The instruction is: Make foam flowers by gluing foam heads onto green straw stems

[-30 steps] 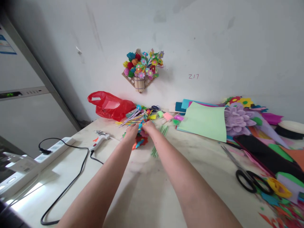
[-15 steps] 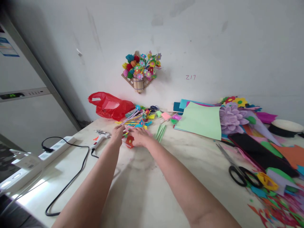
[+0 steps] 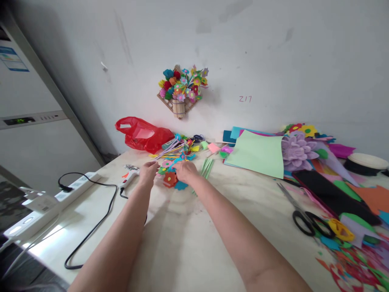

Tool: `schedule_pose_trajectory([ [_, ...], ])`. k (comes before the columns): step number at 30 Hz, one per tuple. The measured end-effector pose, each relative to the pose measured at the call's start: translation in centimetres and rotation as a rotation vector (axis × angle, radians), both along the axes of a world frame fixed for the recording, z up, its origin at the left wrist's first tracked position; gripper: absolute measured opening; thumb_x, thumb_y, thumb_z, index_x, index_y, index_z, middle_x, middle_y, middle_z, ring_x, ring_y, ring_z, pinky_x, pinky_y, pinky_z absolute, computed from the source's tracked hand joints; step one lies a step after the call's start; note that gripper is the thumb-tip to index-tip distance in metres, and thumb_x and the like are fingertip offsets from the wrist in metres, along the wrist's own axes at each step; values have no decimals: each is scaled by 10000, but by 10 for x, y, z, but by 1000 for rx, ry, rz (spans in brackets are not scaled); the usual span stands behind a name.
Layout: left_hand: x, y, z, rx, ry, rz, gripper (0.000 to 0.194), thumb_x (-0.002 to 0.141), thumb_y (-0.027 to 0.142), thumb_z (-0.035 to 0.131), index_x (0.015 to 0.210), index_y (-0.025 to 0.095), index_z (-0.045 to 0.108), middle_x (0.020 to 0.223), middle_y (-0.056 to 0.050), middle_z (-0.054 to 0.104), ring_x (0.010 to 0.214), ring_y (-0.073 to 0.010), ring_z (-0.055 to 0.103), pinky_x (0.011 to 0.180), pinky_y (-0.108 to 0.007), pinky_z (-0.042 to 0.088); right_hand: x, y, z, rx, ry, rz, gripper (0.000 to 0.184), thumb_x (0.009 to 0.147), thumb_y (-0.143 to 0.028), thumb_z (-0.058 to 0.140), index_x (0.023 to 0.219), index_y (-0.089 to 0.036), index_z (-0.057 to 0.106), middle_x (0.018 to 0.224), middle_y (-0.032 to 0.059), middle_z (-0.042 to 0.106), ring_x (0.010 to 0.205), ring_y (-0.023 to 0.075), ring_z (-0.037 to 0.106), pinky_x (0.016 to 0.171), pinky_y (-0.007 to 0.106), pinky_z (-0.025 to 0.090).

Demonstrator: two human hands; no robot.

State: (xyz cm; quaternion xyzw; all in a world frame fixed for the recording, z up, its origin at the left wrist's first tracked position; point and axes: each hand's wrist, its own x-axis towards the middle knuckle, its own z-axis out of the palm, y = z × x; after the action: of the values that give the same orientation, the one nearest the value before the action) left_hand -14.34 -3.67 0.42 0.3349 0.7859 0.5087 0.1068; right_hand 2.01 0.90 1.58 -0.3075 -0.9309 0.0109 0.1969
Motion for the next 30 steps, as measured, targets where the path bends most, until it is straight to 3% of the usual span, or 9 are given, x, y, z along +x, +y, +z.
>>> schedule_pose_trajectory([
  [6,7,1,-2,-89,57,-149,271,675,309,519,868,167,647,714,-72,675,736,-209,623,671,-298,444,-5,-7,-2,-102,-9,-104,335,741,-381,534,1035,-254,631,890,37,667,902,207,568,827,315,381],
  [10,12,-3,3,-93,89,-146,281,685,309,508,890,171,642,751,-74,680,756,-206,620,692,-300,438,-18,-10,-4,-219,55,-134,434,696,-227,560,1126,-281,575,894,3,665,857,176,579,738,255,399],
  [14,12,-15,17,-120,173,-21,269,713,323,483,887,197,644,842,-82,677,831,-243,601,732,-336,415,-21,-11,2,-186,181,-218,353,753,-217,495,1090,-252,594,898,21,653,882,184,551,773,279,374],
  [18,5,-26,26,-226,226,170,287,731,303,459,948,225,629,903,-96,658,955,-294,542,817,-410,356,-14,-14,5,-46,200,-360,314,730,-240,543,1031,-179,610,1062,97,581,1002,247,468,813,349,338],
  [24,-23,-41,15,-369,403,404,343,653,224,525,988,199,592,1113,-148,547,1098,-337,395,873,-459,284,-19,-30,1,-12,197,-274,272,755,-234,517,1004,-177,610,1033,94,578,983,238,443,840,356,297],
  [30,-44,-51,2,-431,357,411,393,689,205,497,1078,156,515,1136,-174,499,1047,-315,450,800,-398,361,-29,-41,-9,-3,203,-202,196,775,-227,485,882,-178,641,927,83,606,926,232,456,787,344,304],
])
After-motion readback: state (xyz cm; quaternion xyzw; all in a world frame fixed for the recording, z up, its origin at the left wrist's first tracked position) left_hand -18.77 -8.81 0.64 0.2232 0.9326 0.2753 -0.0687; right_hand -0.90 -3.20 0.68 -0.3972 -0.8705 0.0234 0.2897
